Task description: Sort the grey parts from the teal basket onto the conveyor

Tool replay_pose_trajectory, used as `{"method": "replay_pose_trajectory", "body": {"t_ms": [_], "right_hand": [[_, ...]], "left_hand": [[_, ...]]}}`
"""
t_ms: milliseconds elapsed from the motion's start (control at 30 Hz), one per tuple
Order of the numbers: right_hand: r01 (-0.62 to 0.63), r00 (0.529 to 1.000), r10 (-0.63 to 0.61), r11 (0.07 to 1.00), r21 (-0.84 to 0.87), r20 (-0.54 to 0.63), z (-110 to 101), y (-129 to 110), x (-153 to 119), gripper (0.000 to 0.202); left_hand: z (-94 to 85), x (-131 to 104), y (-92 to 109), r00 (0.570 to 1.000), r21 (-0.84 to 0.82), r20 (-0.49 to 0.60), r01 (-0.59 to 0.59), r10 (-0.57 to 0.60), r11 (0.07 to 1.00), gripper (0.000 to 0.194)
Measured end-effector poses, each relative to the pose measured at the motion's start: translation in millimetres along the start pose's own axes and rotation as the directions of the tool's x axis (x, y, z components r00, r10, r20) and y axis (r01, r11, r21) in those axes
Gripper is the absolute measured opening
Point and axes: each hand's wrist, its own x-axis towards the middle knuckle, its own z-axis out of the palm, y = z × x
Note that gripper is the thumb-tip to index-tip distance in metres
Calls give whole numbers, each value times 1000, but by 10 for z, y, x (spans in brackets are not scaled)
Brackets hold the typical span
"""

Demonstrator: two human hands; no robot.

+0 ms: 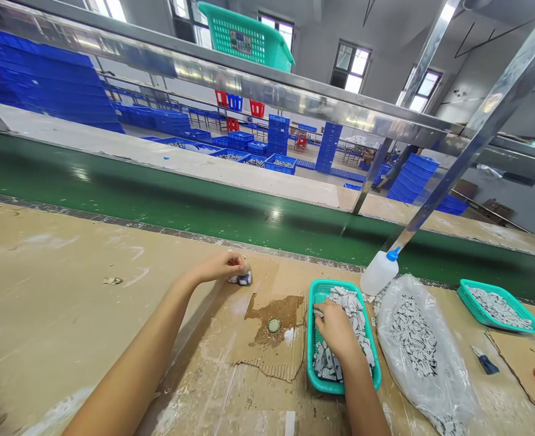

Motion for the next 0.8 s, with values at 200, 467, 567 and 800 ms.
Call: {"method": "replay_pose_trajectory", "body": {"t_ms": [200, 467, 567, 800], "right_hand": [[4, 1000, -4, 1000, 6, 5, 7, 24, 3, 40], [11, 1000, -11, 1000, 10, 2, 1, 25, -6, 37], [13, 1000, -13, 1000, 11, 2, -8, 19, -12, 37], [9, 1000, -9, 1000, 15, 2, -9, 17, -6, 36]], "left_hand": [[-27, -3, -44, 998, -10, 37, 47, -47, 999, 40], [44, 29, -106, 980, 71, 100, 165, -172, 984, 28], [44, 31, -100, 976, 62, 98, 189, -194, 980, 20], [-34, -22, -15, 994, -155, 104, 62, -46, 986, 30]]}}
